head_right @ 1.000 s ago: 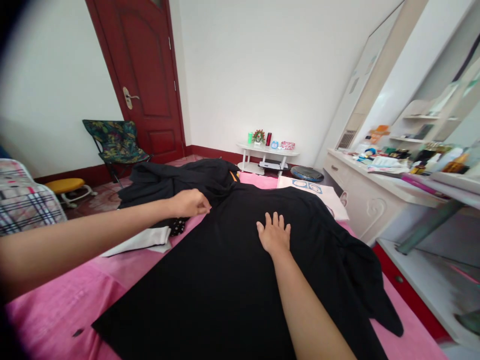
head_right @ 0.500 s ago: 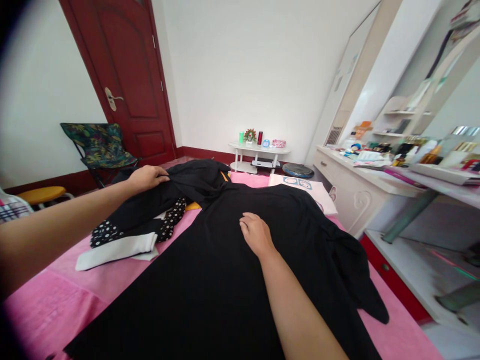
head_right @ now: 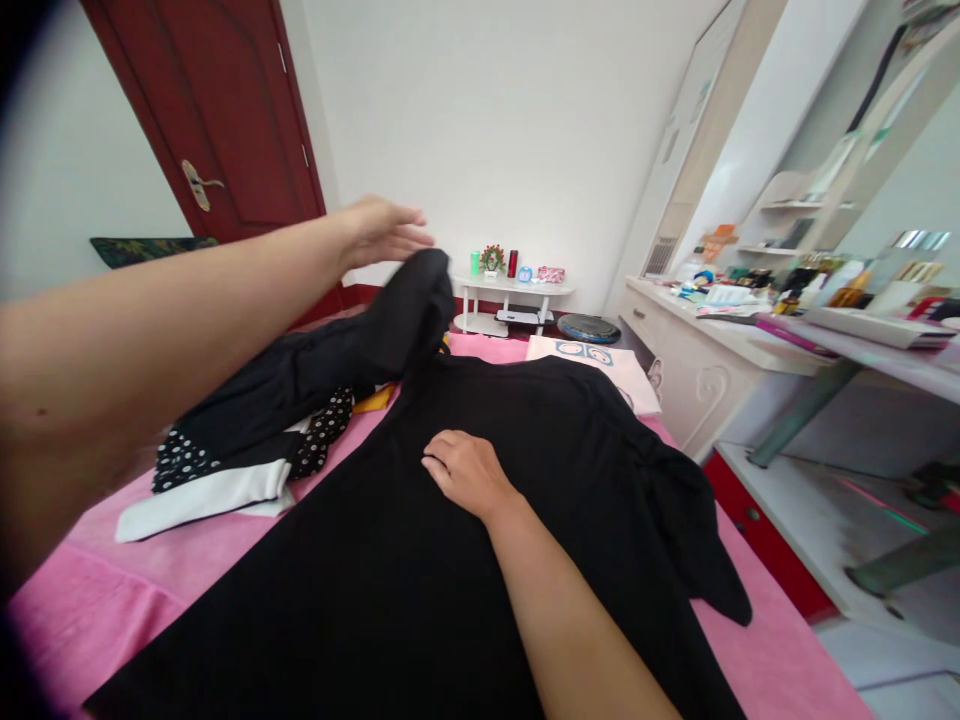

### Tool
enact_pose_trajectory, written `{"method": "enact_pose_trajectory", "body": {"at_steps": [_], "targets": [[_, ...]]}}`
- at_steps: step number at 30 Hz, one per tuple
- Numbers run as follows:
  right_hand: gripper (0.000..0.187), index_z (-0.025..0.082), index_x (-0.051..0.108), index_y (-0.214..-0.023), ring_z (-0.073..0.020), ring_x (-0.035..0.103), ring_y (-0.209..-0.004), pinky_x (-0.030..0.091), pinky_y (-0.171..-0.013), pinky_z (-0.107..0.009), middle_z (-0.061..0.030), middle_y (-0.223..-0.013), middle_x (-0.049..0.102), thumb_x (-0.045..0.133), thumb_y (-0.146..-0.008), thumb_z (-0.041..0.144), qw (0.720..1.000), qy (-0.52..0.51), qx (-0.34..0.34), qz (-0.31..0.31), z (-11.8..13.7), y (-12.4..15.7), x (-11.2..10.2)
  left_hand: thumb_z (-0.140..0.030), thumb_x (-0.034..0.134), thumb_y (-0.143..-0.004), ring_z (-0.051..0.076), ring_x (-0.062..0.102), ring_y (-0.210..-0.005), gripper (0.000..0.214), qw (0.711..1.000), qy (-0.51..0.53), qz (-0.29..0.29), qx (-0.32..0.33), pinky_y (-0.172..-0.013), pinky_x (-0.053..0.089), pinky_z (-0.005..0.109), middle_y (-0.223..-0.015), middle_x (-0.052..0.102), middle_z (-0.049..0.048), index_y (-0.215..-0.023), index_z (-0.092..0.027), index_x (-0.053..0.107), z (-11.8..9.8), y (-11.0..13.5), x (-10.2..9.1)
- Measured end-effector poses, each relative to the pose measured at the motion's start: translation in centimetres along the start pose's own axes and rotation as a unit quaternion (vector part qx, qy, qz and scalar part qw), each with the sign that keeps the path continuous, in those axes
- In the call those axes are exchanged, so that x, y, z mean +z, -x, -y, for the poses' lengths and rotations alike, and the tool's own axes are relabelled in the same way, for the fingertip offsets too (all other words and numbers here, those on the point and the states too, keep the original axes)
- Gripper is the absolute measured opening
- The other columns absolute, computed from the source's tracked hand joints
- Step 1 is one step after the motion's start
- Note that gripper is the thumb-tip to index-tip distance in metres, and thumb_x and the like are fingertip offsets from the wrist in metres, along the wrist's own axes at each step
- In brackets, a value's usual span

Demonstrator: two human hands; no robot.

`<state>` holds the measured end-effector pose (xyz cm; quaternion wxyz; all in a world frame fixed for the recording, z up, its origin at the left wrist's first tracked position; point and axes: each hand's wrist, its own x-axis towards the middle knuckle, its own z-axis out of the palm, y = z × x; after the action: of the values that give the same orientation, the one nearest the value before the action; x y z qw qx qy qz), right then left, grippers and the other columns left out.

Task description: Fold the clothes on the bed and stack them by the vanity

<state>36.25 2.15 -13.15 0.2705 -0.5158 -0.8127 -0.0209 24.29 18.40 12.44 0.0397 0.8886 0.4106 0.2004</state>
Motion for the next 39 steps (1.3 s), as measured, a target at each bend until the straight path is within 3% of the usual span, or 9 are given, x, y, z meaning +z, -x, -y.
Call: {"method": "enact_pose_trajectory", "body": {"at_steps": [3,6,12,15,19,23,28,34,39], "targets": [[0.023,0.023,0.066,-0.105,-0.0163,0.058,-0.102,0.044,-0.09,-0.029,-0.0034,-0.109,0.066,0.051,-0.09,0.033,1.0,-0.008,-0.022,0.021,0.9,-0.1,0.0,-0.035,0.017,-0.098,0.02,0.059,-0.106,0.045,0.961,0.245,0.008,0.131,-0.073,0.044,0.033,-0.123,0.059,0.0054,-0.135,-0.021,0.038,-5.2,2.6,2.6],[0.022,0.023,0.067,-0.104,-0.016,0.058,-0.102,0.044,-0.09,-0.029,-0.0032,-0.108,0.065,0.052,-0.089,0.03,1.0,-0.021,-0.005,0.014,0.8,0.1,0.1,-0.025,0.05,-0.089,0.018,0.059,-0.108,0.047,0.902,0.384,0.134,0.142,-0.078,0.05,0.026,-0.124,0.06,0.0065,-0.134,-0.019,0.039,-5.2,7.5,6.5],[0.025,0.024,0.064,-0.106,-0.0131,0.063,-0.09,0.048,-0.085,-0.028,-0.0037,-0.124,0.055,0.051,-0.086,0.019,0.991,-0.038,0.122,-0.051,-1.0,0.0,1.6,-0.03,0.064,-0.073,0.021,0.064,-0.088,0.046,0.988,0.053,0.14,0.026,-0.081,0.05,0.032,-0.102,0.066,0.007,-0.117,-0.018,0.055,5.1,18.4,11.7],[0.038,0.021,0.056,-0.119,-0.0119,0.065,-0.079,0.051,-0.079,-0.028,-0.0095,-0.133,0.045,0.054,-0.081,0.015,0.972,-0.011,0.227,-0.062,-1.5,-1.2,2.2,-0.042,0.064,-0.071,0.026,0.065,-0.086,0.056,0.977,-0.053,0.2,-0.042,-0.074,0.049,0.034,-0.099,0.067,0.0088,-0.121,-0.021,0.052,8.0,23.5,11.6],[0.057,0.019,0.043,-0.132,-0.0222,0.066,-0.085,0.052,-0.076,-0.033,-0.0156,-0.126,0.047,0.059,-0.077,0.019,0.944,0.089,0.319,0.012,-1.5,-3.8,1.6,-0.049,0.063,-0.069,0.032,0.064,-0.088,0.053,0.956,-0.14,0.242,-0.087,-0.071,0.046,0.037,-0.096,0.067,0.0122,-0.115,-0.022,0.058,8.0,27.8,10.5],[0.039,0.017,0.056,-0.121,-0.0283,0.065,-0.091,0.052,-0.075,-0.038,-0.0189,-0.124,0.047,0.053,-0.082,0.021,0.921,0.126,0.368,0.031,-2.1,-5.2,1.6,-0.045,0.06,-0.07,0.027,0.064,-0.076,0.028,0.948,-0.097,0.282,-0.109,-0.063,0.043,0.033,-0.085,0.065,0.0077,-0.088,-0.023,0.062,7.7,29.3,10.2],[0.035,0.013,0.066,-0.108,-0.0248,0.06,-0.103,0.046,-0.092,-0.035,-0.0159,-0.122,0.054,0.04,-0.085,0.019,0.929,0.043,0.349,-0.116,-4.7,-4.8,3.1,-0.036,0.054,-0.075,0.017,0.056,-0.065,0.013,0.96,0.08,0.256,-0.082,-0.056,0.036,0.026,-0.07,0.057,-0.001,-0.077,-0.022,0.053,7.0,29.7,9.8],[0.028,0.014,0.068,-0.093,-0.0221,0.057,-0.105,0.05,-0.084,-0.032,-0.0143,-0.113,0.059,0.046,-0.076,0.014,0.9,-0.064,0.259,-0.345,-6.7,-4.7,2.8,-0.032,0.051,-0.077,0.012,0.044,-0.056,0.016,0.962,0.135,0.233,-0.041,-0.051,0.029,0.024,-0.063,0.045,-0.0042,-0.07,-0.02,0.043,2.0,28.5,8.1],[0.026,0.017,0.065,-0.093,-0.021,0.055,-0.107,0.048,-0.088,-0.033,-0.012,-0.113,0.057,0.046,-0.077,0.014,0.886,-0.071,0.233,-0.394,-7.4,-4.0,2.1,-0.028,0.052,-0.077,0.011,0.043,-0.054,0.011,0.961,0.12,0.249,-0.007,-0.05,0.027,0.023,-0.06,0.047,-0.004,-0.071,-0.02,0.046,-1.9,27.4,8.0]]}}
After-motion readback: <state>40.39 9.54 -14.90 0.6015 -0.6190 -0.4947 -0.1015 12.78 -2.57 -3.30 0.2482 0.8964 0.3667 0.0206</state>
